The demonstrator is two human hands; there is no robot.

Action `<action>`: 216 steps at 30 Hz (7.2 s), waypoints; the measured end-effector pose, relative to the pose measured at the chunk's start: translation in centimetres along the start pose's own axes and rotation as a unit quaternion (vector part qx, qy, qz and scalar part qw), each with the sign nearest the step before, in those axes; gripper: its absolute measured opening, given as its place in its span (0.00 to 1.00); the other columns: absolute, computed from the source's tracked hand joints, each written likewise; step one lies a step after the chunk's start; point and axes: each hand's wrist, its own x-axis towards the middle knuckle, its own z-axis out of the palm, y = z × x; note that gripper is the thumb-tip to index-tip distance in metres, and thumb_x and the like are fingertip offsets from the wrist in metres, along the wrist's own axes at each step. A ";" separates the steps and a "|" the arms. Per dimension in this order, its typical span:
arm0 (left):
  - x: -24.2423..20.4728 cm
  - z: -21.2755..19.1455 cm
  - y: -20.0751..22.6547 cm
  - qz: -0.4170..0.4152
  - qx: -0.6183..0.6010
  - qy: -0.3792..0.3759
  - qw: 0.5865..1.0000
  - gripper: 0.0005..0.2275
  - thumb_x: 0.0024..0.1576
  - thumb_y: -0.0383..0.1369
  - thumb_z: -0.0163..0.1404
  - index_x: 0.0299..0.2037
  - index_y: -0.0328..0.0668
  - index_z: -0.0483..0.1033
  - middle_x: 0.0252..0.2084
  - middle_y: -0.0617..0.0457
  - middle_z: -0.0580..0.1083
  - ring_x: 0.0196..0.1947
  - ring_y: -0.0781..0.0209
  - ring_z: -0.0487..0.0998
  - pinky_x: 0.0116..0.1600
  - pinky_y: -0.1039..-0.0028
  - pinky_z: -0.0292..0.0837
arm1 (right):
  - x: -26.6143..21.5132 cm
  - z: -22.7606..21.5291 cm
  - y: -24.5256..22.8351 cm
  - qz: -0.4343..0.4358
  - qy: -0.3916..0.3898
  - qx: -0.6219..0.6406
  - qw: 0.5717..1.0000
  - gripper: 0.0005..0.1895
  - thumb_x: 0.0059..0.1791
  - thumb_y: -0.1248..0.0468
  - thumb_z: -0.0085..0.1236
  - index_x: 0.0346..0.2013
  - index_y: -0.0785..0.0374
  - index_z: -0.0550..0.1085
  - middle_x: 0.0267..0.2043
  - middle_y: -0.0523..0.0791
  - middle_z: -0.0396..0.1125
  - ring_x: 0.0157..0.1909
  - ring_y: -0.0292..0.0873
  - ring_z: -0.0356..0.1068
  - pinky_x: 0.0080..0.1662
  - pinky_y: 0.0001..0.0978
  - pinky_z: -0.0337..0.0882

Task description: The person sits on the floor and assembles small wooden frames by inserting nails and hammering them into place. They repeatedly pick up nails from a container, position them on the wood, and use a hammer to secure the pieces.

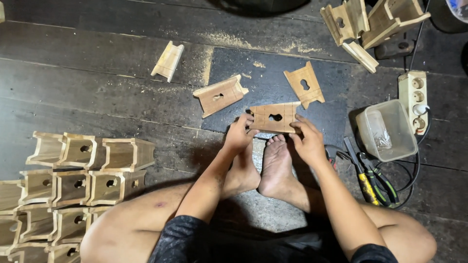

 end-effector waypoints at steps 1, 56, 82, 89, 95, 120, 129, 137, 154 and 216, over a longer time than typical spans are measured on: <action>0.1 -0.3 0.1 0.001 0.000 0.001 1.000 0.20 0.54 0.34 0.65 0.54 0.46 0.72 0.46 0.44 0.83 0.51 0.42 0.83 0.54 0.55 0.82 | 0.0 0.2 0.6 -0.002 0.000 0.000 1.000 0.16 0.47 0.72 0.69 0.49 0.62 0.79 0.62 0.58 0.71 0.62 0.67 0.71 0.59 0.57 0.73; 3.5 2.5 6.2 0.139 0.322 -0.221 0.910 0.18 0.60 0.40 0.55 0.57 0.46 0.72 0.49 0.53 0.73 0.62 0.46 0.62 0.53 0.53 0.82 | 0.0 -0.5 3.0 0.030 -0.062 -0.060 0.996 0.06 0.46 0.74 0.68 0.35 0.69 0.78 0.33 0.57 0.71 0.41 0.65 0.76 0.41 0.50 0.76; 3.6 -1.2 12.7 0.037 0.302 -0.321 0.897 0.13 0.61 0.28 0.53 0.56 0.41 0.73 0.54 0.49 0.77 0.64 0.45 0.61 0.56 0.49 0.76 | -0.9 -18.1 20.5 0.320 -0.220 -0.349 0.853 0.21 0.49 0.57 0.58 0.54 0.58 0.84 0.48 0.65 0.77 0.53 0.72 0.75 0.55 0.53 0.74; 3.3 -1.2 12.7 0.041 0.315 -0.310 0.896 0.08 0.60 0.23 0.49 0.48 0.42 0.75 0.49 0.51 0.77 0.62 0.48 0.63 0.49 0.51 0.78 | -0.7 -17.4 19.7 0.362 -0.257 -0.373 0.815 0.27 0.48 0.75 0.45 0.56 0.54 0.83 0.51 0.67 0.76 0.54 0.72 0.74 0.57 0.53 0.74; 3.4 -1.0 12.3 0.037 0.311 -0.307 0.898 0.08 0.60 0.26 0.53 0.49 0.41 0.74 0.49 0.52 0.77 0.62 0.48 0.62 0.51 0.51 0.78 | -0.6 -17.6 17.8 0.383 -0.220 -0.336 0.832 0.24 0.52 0.76 0.46 0.58 0.59 0.81 0.50 0.70 0.74 0.49 0.74 0.74 0.55 0.57 0.74; 3.5 -0.4 11.3 0.066 0.322 -0.295 0.897 0.12 0.60 0.34 0.57 0.51 0.41 0.75 0.48 0.50 0.76 0.64 0.47 0.62 0.52 0.52 0.79 | -3.6 -20.8 23.1 0.089 0.016 -0.260 0.961 0.13 0.52 0.68 0.56 0.47 0.63 0.84 0.42 0.47 0.79 0.42 0.51 0.78 0.56 0.39 0.72; 3.6 -0.4 11.3 0.059 0.308 -0.290 0.904 0.12 0.60 0.36 0.61 0.47 0.41 0.76 0.47 0.52 0.77 0.61 0.50 0.64 0.50 0.52 0.79 | -1.2 -15.7 7.1 0.116 -0.057 -0.058 0.990 0.08 0.64 0.73 0.57 0.59 0.72 0.75 0.51 0.56 0.74 0.48 0.50 0.74 0.52 0.42 0.75; 3.5 -0.2 11.0 0.053 0.296 -0.291 0.908 0.07 0.60 0.31 0.57 0.46 0.41 0.76 0.45 0.52 0.76 0.60 0.49 0.63 0.53 0.54 0.78 | -0.3 -10.9 3.2 0.004 -0.126 -0.030 0.992 0.05 0.62 0.70 0.59 0.51 0.68 0.80 0.49 0.52 0.75 0.52 0.50 0.73 0.55 0.43 0.71; 3.4 0.5 10.0 0.080 0.299 -0.265 0.913 0.07 0.57 0.26 0.55 0.45 0.41 0.77 0.42 0.52 0.76 0.59 0.48 0.64 0.49 0.54 0.81 | 1.0 -7.4 0.3 -0.069 -0.150 -0.015 0.986 0.09 0.56 0.77 0.62 0.51 0.70 0.81 0.49 0.53 0.74 0.51 0.52 0.74 0.56 0.43 0.73; 3.6 0.1 9.2 0.102 0.260 -0.265 0.923 0.09 0.59 0.27 0.53 0.49 0.41 0.78 0.49 0.49 0.76 0.62 0.42 0.62 0.50 0.49 0.81 | -0.2 -8.6 -12.6 0.075 -0.298 -0.236 0.922 0.32 0.53 0.64 0.51 0.73 0.50 0.61 0.40 0.59 0.72 0.39 0.73 0.72 0.36 0.66 0.67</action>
